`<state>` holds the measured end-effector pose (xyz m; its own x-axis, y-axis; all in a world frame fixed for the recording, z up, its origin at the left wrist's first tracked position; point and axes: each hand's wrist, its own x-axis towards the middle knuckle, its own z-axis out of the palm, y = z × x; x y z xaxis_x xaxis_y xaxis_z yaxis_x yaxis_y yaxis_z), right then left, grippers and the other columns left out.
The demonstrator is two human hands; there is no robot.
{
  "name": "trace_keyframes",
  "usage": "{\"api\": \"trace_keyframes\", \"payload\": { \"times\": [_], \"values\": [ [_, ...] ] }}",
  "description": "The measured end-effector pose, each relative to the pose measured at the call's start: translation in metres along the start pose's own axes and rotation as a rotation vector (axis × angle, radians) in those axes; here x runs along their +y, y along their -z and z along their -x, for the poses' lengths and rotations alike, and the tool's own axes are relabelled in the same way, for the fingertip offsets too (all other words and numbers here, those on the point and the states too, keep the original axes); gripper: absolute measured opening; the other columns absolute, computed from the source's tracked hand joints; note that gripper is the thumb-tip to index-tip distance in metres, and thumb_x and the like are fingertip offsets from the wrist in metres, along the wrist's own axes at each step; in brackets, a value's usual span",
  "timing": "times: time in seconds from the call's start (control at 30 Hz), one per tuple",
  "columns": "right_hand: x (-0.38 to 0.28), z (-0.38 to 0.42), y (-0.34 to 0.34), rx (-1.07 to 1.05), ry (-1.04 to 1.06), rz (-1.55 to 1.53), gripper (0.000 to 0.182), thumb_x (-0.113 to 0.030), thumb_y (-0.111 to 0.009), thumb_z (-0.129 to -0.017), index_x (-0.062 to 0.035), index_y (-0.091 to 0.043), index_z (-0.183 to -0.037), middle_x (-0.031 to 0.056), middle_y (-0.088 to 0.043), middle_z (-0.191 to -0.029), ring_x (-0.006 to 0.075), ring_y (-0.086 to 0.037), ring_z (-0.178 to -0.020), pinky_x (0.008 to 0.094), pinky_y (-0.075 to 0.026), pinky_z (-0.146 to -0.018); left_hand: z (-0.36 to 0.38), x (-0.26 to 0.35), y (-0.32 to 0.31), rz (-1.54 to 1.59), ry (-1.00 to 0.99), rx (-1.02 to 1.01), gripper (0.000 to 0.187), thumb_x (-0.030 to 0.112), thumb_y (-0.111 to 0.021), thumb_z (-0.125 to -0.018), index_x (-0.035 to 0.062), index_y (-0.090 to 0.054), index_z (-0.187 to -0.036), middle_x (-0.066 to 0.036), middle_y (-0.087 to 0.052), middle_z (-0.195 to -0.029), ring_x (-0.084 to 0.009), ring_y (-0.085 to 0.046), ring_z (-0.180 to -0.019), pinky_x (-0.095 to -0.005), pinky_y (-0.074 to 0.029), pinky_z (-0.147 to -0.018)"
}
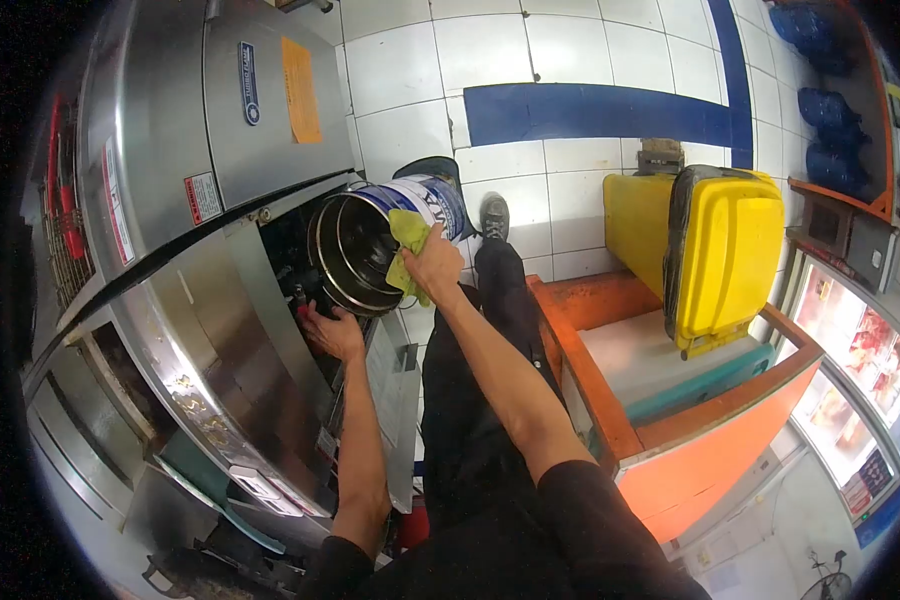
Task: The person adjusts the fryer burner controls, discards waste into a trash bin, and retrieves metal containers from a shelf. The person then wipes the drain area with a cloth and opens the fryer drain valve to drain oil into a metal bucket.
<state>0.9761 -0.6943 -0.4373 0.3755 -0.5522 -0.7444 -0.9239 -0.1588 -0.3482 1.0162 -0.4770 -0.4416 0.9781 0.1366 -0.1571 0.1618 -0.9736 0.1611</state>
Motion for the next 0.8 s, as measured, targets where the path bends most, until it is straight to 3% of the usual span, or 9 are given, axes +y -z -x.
{"api": "trace_keyframes", "payload": {
  "times": [0.33,0.63,0.73,0.8],
  "values": [
    [0.008,-0.015,0.001,0.037,0.037,0.077,0.062,-0.046,-0.073,-0.076,0.0002,-0.049,-0.111,0.0235,-0.069,-0.089,0.0398,-0.069,-0.084,0.0476,-0.055,-0.074,0.000,0.006,0.005,0.033,0.056,-0.042,0.050,0.013,-0.060,-0.081,0.0067,-0.049,-0.130,-0.028,-0.042,-0.137,-0.0466,-0.036,-0.131,-0.0557,-0.029,-0.109],
    [0.002,-0.012,0.007,0.022,0.028,0.096,0.061,-0.045,-0.074,-0.076,-0.0007,-0.051,-0.112,0.0234,-0.069,-0.093,0.0396,-0.069,-0.087,0.0475,-0.054,-0.076,-0.001,0.003,0.008,-0.003,-0.014,0.021,0.050,0.012,-0.061,-0.080,0.0067,-0.050,-0.128,-0.027,-0.045,-0.133,-0.0451,-0.041,-0.126,-0.0538,-0.033,-0.105],
    [0.005,-0.012,0.008,0.004,0.021,0.090,0.060,-0.046,-0.073,-0.077,-0.0015,-0.052,-0.111,0.0232,-0.069,-0.094,0.0398,-0.068,-0.087,0.0480,-0.054,-0.077,-0.001,0.007,0.014,0.000,0.021,-0.002,0.051,0.011,-0.061,-0.080,0.0048,-0.049,-0.129,-0.027,-0.046,-0.133,-0.0438,-0.042,-0.126,-0.0543,-0.033,-0.105],
    [0.010,-0.015,0.010,0.003,0.012,0.088,0.060,-0.047,-0.073,-0.077,-0.0018,-0.052,-0.111,0.0231,-0.068,-0.094,0.0399,-0.068,-0.088,0.0481,-0.054,-0.078,-0.001,0.007,0.009,0.026,-0.033,0.107,0.052,0.013,-0.060,-0.081,-0.0007,-0.047,-0.130,-0.028,-0.048,-0.132,-0.0433,-0.045,-0.124,-0.0527,-0.034,-0.105]
  ]
}}
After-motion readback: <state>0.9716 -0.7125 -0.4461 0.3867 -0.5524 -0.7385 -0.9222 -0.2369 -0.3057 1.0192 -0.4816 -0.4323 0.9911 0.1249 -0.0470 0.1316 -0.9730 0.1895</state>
